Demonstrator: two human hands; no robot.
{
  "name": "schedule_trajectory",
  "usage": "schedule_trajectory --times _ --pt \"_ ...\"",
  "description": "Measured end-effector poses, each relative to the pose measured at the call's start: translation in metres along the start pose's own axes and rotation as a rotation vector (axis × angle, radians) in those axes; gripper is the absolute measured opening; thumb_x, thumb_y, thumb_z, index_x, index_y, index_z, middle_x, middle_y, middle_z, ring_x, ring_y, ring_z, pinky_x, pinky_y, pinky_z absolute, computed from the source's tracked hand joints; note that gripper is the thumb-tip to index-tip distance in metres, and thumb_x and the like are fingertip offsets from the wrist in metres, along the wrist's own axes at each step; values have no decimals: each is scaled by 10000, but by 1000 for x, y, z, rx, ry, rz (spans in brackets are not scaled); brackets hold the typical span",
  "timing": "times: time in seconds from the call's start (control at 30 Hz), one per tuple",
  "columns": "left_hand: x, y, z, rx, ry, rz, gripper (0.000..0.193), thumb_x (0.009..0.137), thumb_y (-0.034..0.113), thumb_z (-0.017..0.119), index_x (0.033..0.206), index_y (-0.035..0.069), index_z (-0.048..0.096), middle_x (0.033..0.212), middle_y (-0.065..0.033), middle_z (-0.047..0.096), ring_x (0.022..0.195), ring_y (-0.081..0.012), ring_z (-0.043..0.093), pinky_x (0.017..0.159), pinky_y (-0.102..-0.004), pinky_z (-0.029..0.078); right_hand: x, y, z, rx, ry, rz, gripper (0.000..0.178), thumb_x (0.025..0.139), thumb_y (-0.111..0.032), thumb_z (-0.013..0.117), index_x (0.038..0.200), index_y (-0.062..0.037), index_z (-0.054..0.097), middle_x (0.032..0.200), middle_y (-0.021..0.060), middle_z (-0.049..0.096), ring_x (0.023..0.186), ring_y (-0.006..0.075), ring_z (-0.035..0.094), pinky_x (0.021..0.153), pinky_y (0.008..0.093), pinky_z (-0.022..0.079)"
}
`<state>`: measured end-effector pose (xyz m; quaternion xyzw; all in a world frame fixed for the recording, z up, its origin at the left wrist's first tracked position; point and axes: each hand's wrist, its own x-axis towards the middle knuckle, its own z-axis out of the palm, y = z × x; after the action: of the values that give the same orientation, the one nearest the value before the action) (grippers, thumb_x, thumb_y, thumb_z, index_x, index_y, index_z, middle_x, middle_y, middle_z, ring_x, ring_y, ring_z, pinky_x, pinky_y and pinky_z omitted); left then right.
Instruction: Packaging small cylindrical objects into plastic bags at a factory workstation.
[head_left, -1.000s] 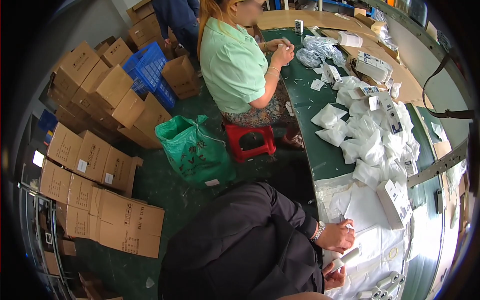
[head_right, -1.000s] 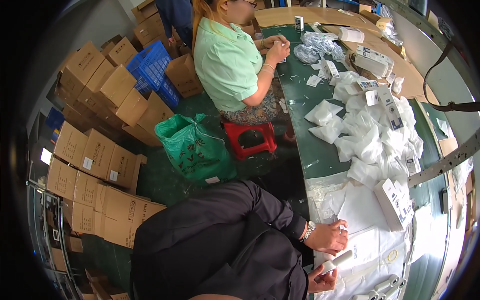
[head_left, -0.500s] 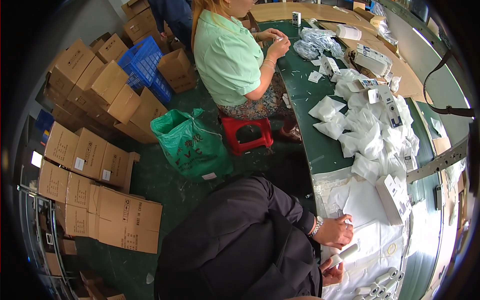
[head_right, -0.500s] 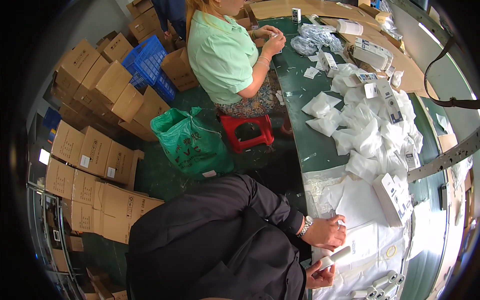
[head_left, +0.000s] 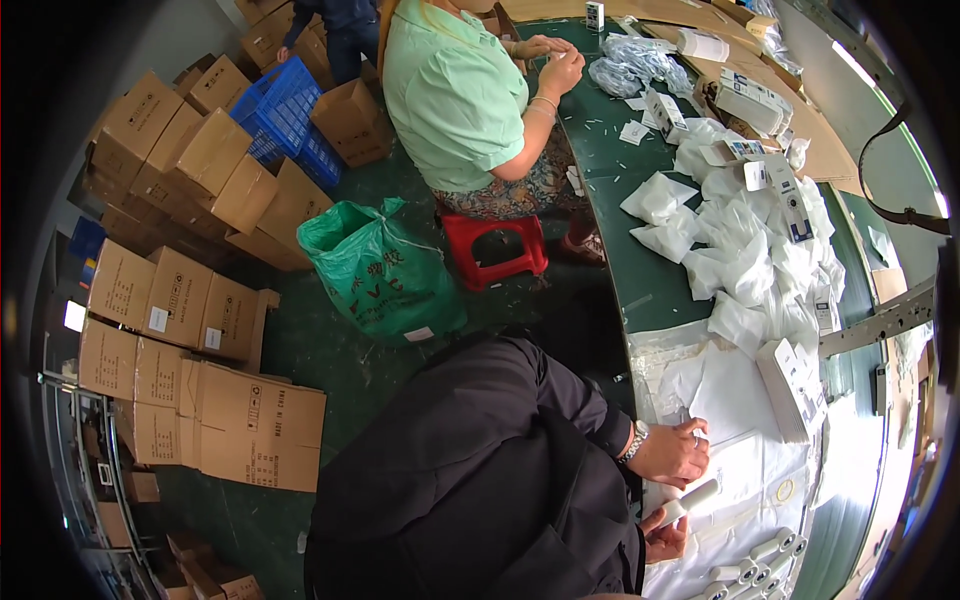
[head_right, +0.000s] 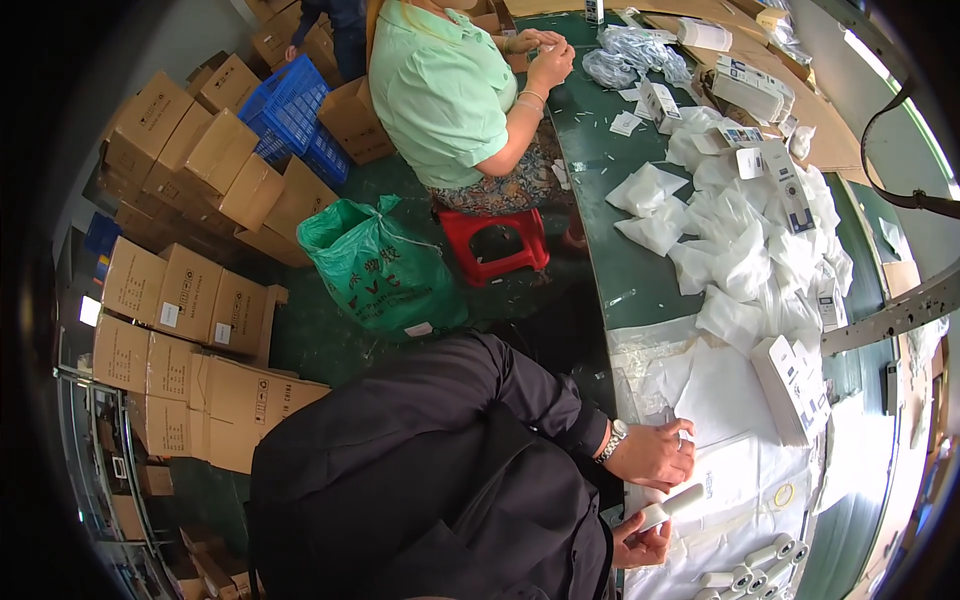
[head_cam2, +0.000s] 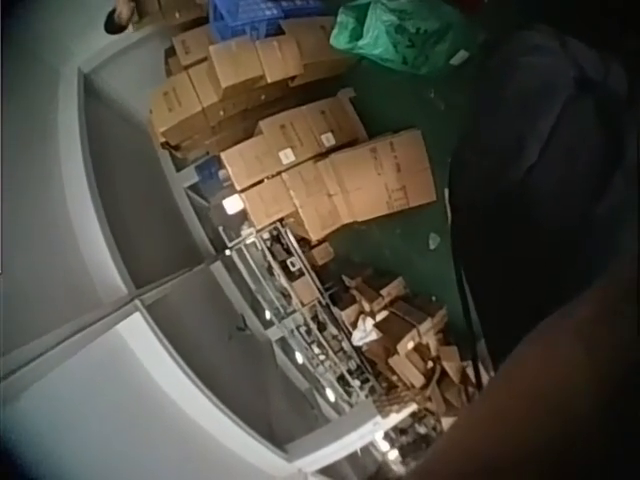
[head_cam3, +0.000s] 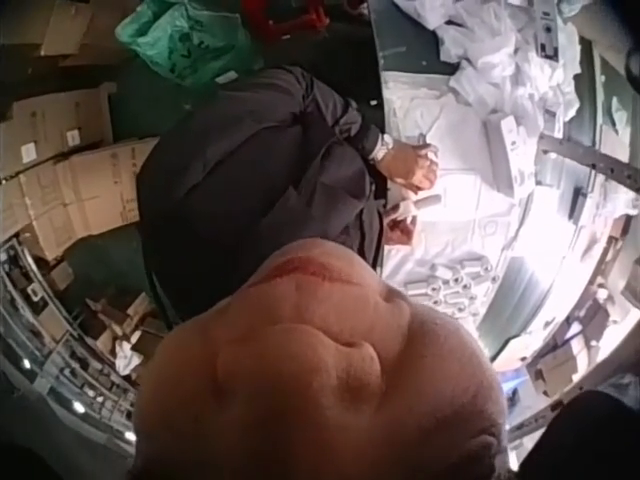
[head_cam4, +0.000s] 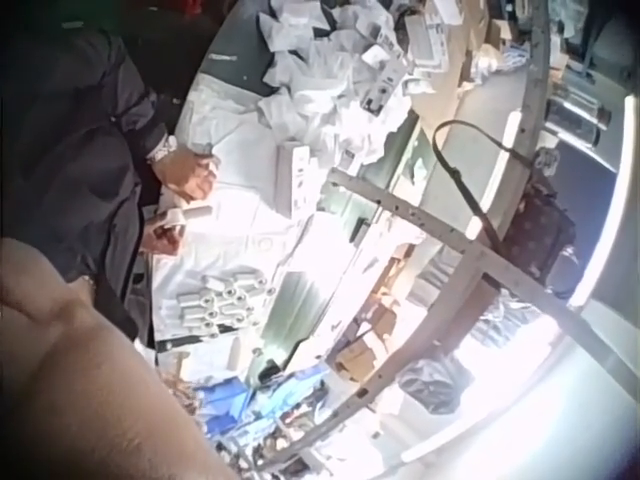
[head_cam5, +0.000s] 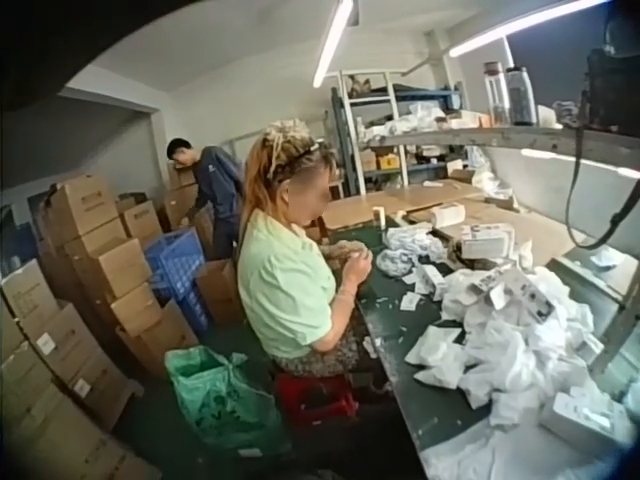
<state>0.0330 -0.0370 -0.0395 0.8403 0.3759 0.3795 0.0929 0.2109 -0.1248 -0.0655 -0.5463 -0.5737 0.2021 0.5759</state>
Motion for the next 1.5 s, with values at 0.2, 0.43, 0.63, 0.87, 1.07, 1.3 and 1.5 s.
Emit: schedule_trajectory --times 0.2,0.43,0.63,0.87,1.07,1.3,1.5 --pt "1 1 1 -27 19 19 181 937 315 712 946 138 678 1052 19 674 1121 -206 603 1165 -572 202 -4 13 -6 21 -16 4 516 927 -307 848 1162 1 508 1233 146 633 951 230 581 832 335 513" --pt "0 0 -1 -32 -6 7 175 961 305 689 958 130 675 1059 19 670 1123 -207 600 1172 -573 200 -7 32 -12 45 -38 0 507 932 -292 842 1170 6 509 1248 158 630 981 245 590 855 349 520" --pt "0 1 -1 -20 -6 11 176 954 304 696 958 129 675 1057 19 671 1123 -210 601 1174 -573 200 -7 30 -11 57 -43 0 500 936 -280 838 1176 9 509 1260 168 628 1007 258 598 875 361 525" --pt "0 -1 2 -17 22 24 189 935 315 716 972 133 684 1068 25 674 1126 -210 602 1176 -578 207 -3 10 -4 76 -51 -3 491 941 -265 833 1184 14 510 1274 180 626 1037 273 607 898 375 532" --pt "1 -1 -1 4 26 23 201 930 323 722 989 133 690 1078 25 676 1131 -209 602 1176 -577 215 -6 27 -5 93 -63 -6 484 945 -253 828 1190 18 511 1286 190 623 1063 285 614 918 387 537" --pt "1 2 1 -2 -27 -8 211 939 335 709 1001 134 693 1079 19 674 1134 -215 602 1177 -572 220 3 -4 -1 117 -81 -10 476 950 -238 823 1198 22 511 1301 202 621 1094 300 623 941 401 544" --pt "6 11 -8 88 56 104 233 884 315 649 902 84 669 938 -86 653 941 -311 627 1016 -548 396 -16 26 -22 -21 31 63 469 954 -225 819 1204 26 512 1313 213 619 1120 313 631 961 413 549"
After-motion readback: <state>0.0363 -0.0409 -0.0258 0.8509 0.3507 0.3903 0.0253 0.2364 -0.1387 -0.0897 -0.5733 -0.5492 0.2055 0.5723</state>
